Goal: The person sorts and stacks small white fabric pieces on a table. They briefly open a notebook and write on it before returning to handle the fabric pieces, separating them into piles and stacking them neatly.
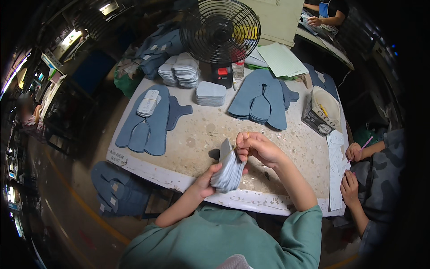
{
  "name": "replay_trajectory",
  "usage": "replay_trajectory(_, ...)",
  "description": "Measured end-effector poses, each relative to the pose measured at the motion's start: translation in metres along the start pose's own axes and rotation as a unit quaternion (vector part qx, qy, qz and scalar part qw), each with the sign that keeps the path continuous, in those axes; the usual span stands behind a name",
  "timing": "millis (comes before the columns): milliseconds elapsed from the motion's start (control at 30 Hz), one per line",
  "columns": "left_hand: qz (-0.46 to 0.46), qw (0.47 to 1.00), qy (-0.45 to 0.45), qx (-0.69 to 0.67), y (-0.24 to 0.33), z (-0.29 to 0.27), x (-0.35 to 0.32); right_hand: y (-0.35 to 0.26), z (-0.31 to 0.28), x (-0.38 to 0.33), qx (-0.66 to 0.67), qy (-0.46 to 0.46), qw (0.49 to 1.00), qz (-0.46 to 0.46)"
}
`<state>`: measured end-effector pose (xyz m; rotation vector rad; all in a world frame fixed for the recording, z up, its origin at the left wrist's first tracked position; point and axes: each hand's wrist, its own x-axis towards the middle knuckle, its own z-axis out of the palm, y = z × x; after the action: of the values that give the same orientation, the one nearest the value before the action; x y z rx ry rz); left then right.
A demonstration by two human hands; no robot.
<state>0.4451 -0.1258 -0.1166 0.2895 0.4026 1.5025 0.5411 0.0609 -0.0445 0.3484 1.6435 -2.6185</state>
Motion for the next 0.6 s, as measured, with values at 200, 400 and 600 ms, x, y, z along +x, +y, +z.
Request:
replay_trajectory(200, -0.14, 0.988, 0.044, 0.056, -0.015, 0.013, -0.019, -0.02, -0.005, -0.001, 0.157, 0.091, 0.983, 0.024)
replay_trajectory(400, 0.013, 0.982, 0.142, 0.125, -0.027, 0.03, -0.029, -0.034, -0.011, -0.019, 0.065, -0.021, 0.993, -0.093)
replay_trajectory(600, 0.155, 0.957, 0.22, 0.105, -0.014, 0.028, -0.014, 0.011, 0.013, -0.009, -0.35, 0.043, 0.927, -0.128)
